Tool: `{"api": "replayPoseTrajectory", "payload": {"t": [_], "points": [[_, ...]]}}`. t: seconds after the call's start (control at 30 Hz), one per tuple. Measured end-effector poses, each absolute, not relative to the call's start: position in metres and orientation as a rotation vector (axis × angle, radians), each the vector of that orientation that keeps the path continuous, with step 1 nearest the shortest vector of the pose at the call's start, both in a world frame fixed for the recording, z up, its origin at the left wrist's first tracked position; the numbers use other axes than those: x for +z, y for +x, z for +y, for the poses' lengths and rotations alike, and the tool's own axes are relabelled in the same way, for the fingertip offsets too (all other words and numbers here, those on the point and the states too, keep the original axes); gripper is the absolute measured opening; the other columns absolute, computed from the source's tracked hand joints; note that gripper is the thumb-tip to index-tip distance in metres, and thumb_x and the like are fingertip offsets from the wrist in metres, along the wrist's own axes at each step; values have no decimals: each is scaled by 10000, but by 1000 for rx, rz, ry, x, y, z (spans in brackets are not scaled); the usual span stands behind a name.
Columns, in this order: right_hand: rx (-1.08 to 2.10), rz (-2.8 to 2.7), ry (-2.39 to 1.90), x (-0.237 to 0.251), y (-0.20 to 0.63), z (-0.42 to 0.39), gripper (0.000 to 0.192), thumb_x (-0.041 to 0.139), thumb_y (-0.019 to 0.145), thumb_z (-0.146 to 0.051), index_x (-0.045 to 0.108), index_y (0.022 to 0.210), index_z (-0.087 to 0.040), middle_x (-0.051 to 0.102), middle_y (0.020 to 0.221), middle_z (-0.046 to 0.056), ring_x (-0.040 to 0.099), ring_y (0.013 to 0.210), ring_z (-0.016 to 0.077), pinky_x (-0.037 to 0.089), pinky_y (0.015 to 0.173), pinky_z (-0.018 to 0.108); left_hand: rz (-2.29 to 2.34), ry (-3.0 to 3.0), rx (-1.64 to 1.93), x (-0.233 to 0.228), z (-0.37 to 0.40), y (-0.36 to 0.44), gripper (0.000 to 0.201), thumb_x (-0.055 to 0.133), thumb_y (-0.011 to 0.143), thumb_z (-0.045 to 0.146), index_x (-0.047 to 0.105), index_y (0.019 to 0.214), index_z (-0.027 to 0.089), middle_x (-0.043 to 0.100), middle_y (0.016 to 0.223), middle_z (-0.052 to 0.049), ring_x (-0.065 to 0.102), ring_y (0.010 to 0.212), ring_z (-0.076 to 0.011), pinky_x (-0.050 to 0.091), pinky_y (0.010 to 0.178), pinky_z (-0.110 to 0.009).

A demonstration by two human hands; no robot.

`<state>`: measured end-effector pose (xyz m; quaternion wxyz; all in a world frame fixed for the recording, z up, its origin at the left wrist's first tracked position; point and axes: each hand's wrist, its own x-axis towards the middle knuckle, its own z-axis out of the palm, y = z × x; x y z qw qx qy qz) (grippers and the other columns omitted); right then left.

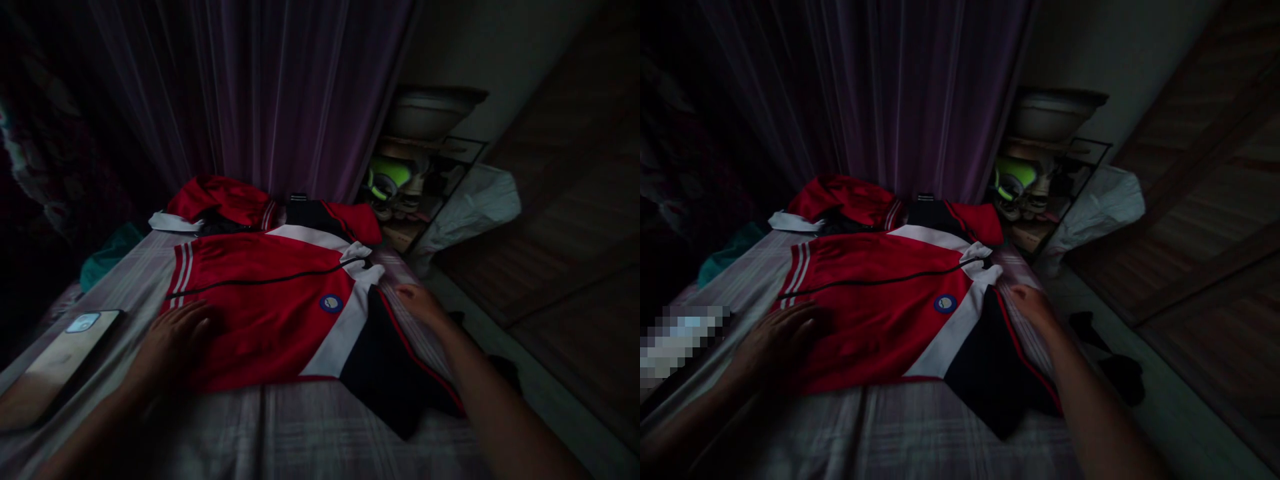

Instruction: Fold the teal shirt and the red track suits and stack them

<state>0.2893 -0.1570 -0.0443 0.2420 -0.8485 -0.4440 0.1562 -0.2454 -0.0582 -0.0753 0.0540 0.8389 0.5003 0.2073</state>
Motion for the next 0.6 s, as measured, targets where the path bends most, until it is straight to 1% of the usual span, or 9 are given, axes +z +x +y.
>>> {"api": "replayPoseTrajectory", "payload": {"t": [0.07,0.13,0.17,0.2,0.27,0.33,0.43,0.5,0.6], "points": [[583,-1161,-2352,-43,287,-192,224,543,859,-314,718,809,-184,759,831,94,719,744,219,570,682,327,1471,2547,619,-70,-79,-248,563,303,938,601,708,1164,281,700,1274,-61,625,1192,-284,449,1079,-435],[851,-1100,-2347,-40,285,-225,334,535,873,-440,716,781,-176,761,816,118,711,679,217,564,623,324,1403,2574,616,-67,-96,-251,553,348,925,619,706,1177,281,684,1300,-67,617,1205,-289,452,1079,-440],[984,-1085,-2310,-37,284,-241,390,543,860,-517,726,799,-178,768,859,130,721,724,229,572,650,333,1373,2592,620,-67,-103,-253,548,379,914,629,705,1180,277,677,1308,-76,614,1208,-294,456,1076,-446],[1093,-1094,-2251,-34,284,-255,444,558,832,-589,740,833,-185,772,931,138,730,815,248,580,714,348,1349,2609,629,-66,-109,-255,544,413,900,638,703,1178,271,675,1306,-87,618,1199,-297,466,1064,-448],[1202,-1180,-2106,-29,285,-280,528,610,751,-683,764,934,-213,755,1105,133,703,1033,288,562,882,381,1330,2631,660,-66,-121,-258,527,483,871,640,698,1158,253,681,1269,-111,639,1151,-295,499,1018,-435],[1258,-1282,-1970,-26,285,-297,599,687,674,-685,752,1080,-250,707,1250,110,638,1189,310,513,998,404,1346,2642,688,-66,-129,-260,484,536,855,612,692,1111,231,696,1195,-123,662,1077,-285,528,956,-415],[1304,-1370,-1856,-28,280,-309,746,764,619,-583,660,1285,-263,647,1353,104,580,1273,324,496,1031,427,1352,2665,633,-66,-136,-262,385,555,862,551,696,1006,224,719,1077,-109,681,988,-268,541,889,-398],[1231,-1424,-1869,-33,277,-310,738,762,631,-536,647,1302,-252,652,1344,108,578,1273,333,500,1031,429,1335,2679,561,-66,-136,-263,364,545,877,529,710,996,227,726,1072,-109,683,993,-266,533,896,-398],[954,-1359,-1891,-38,278,-301,597,720,688,-536,684,1212,-253,696,1266,105,625,1202,329,519,1005,428,1307,2689,510,-69,-134,-264,423,537,889,543,719,1106,229,715,1166,-124,672,1064,-280,515,951,-419]]}}
